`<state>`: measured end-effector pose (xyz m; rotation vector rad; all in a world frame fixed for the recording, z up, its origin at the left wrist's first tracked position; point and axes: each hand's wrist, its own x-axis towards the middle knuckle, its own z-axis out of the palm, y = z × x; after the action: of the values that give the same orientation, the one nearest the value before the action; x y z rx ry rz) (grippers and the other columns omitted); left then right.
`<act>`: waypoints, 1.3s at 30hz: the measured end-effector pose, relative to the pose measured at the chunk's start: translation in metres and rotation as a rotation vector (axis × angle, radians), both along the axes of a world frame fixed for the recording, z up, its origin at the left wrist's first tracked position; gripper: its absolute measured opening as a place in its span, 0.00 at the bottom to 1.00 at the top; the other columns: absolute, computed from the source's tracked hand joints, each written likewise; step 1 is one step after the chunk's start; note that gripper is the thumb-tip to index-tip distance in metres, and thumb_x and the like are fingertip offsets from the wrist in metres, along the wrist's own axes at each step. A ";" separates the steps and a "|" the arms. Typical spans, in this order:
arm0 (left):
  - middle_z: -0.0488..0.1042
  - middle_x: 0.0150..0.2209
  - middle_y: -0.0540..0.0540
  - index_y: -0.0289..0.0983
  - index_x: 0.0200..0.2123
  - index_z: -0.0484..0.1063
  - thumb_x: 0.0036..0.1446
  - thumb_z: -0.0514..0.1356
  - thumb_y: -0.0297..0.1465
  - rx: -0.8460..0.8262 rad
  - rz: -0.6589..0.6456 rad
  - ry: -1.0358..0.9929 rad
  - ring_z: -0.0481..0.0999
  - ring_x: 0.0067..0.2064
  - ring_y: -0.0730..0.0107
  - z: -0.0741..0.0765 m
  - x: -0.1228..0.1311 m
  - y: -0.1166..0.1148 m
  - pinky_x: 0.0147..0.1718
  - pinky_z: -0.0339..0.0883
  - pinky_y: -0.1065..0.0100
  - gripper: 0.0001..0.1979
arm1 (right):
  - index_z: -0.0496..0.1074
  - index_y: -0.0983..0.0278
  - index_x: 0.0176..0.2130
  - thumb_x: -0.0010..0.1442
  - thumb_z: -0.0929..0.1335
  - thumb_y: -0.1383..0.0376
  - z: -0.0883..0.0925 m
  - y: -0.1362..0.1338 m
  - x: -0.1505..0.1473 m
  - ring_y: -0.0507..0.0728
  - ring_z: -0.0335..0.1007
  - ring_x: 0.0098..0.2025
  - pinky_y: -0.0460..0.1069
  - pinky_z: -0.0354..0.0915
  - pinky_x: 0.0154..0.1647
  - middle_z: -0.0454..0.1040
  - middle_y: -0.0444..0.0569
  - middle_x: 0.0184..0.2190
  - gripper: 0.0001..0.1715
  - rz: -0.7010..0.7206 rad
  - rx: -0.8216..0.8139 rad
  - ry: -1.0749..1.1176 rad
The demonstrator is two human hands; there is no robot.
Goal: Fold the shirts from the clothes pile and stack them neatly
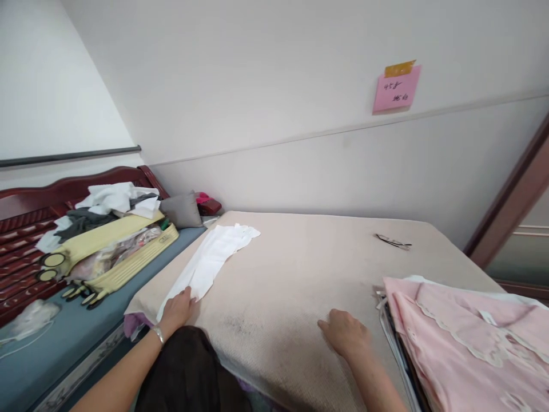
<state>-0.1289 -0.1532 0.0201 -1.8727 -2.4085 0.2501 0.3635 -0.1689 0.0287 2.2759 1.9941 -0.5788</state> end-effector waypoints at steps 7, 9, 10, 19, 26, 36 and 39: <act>0.77 0.49 0.32 0.31 0.52 0.71 0.66 0.48 0.25 -0.019 -0.058 -0.029 0.77 0.53 0.50 0.005 0.022 0.020 0.52 0.63 0.57 0.17 | 0.78 0.70 0.50 0.68 0.62 0.57 0.005 -0.002 0.004 0.72 0.76 0.54 0.59 0.67 0.48 0.78 0.67 0.51 0.24 0.004 0.009 0.029; 0.77 0.47 0.31 0.30 0.48 0.72 0.64 0.46 0.21 -0.010 -0.029 -0.046 0.78 0.51 0.52 0.009 0.027 0.026 0.49 0.65 0.59 0.17 | 0.78 0.70 0.49 0.68 0.62 0.57 0.003 -0.001 0.006 0.73 0.76 0.54 0.60 0.67 0.48 0.78 0.67 0.51 0.23 -0.004 0.013 0.036; 0.78 0.46 0.30 0.30 0.47 0.73 0.64 0.46 0.21 -0.002 -0.018 -0.059 0.78 0.50 0.52 0.011 0.030 0.030 0.48 0.65 0.60 0.17 | 0.78 0.69 0.49 0.68 0.62 0.57 0.002 0.000 0.006 0.73 0.76 0.54 0.60 0.67 0.48 0.79 0.67 0.51 0.23 -0.009 0.016 0.037; 0.76 0.44 0.33 0.33 0.46 0.71 0.70 0.44 0.30 0.158 -0.149 -0.326 0.77 0.47 0.53 0.022 0.114 0.064 0.45 0.62 0.60 0.16 | 0.78 0.68 0.49 0.69 0.62 0.57 -0.002 0.008 0.001 0.71 0.77 0.54 0.60 0.68 0.48 0.79 0.65 0.51 0.23 0.007 0.015 0.007; 0.65 0.25 0.50 0.40 0.25 0.59 0.66 0.52 0.36 0.053 -0.478 -0.805 0.64 0.30 0.68 -0.013 0.194 0.065 0.35 0.55 0.66 0.16 | 0.78 0.67 0.48 0.69 0.62 0.57 -0.008 0.012 -0.009 0.71 0.77 0.53 0.60 0.68 0.48 0.79 0.63 0.51 0.21 0.014 -0.005 -0.022; 0.65 0.28 0.53 0.40 0.31 0.59 0.64 0.55 0.46 -0.122 -0.323 -1.615 0.68 0.29 0.73 -0.011 0.204 0.080 0.33 0.64 0.70 0.18 | 0.76 0.65 0.46 0.70 0.62 0.56 -0.021 0.016 -0.023 0.70 0.80 0.47 0.59 0.69 0.43 0.81 0.61 0.42 0.19 0.015 0.034 -0.088; 0.72 0.34 0.50 0.39 0.36 0.63 0.60 0.65 0.41 -0.164 -0.147 -2.148 0.75 0.34 0.71 0.006 0.197 0.084 0.38 0.71 0.67 0.16 | 0.76 0.64 0.44 0.70 0.61 0.56 -0.022 0.015 -0.031 0.68 0.80 0.45 0.56 0.67 0.41 0.81 0.60 0.40 0.19 0.037 0.050 -0.054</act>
<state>0.0686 -0.0694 0.0264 -2.7291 -2.4224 -2.9797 0.3326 -0.1540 0.0062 2.2509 2.0436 -0.4653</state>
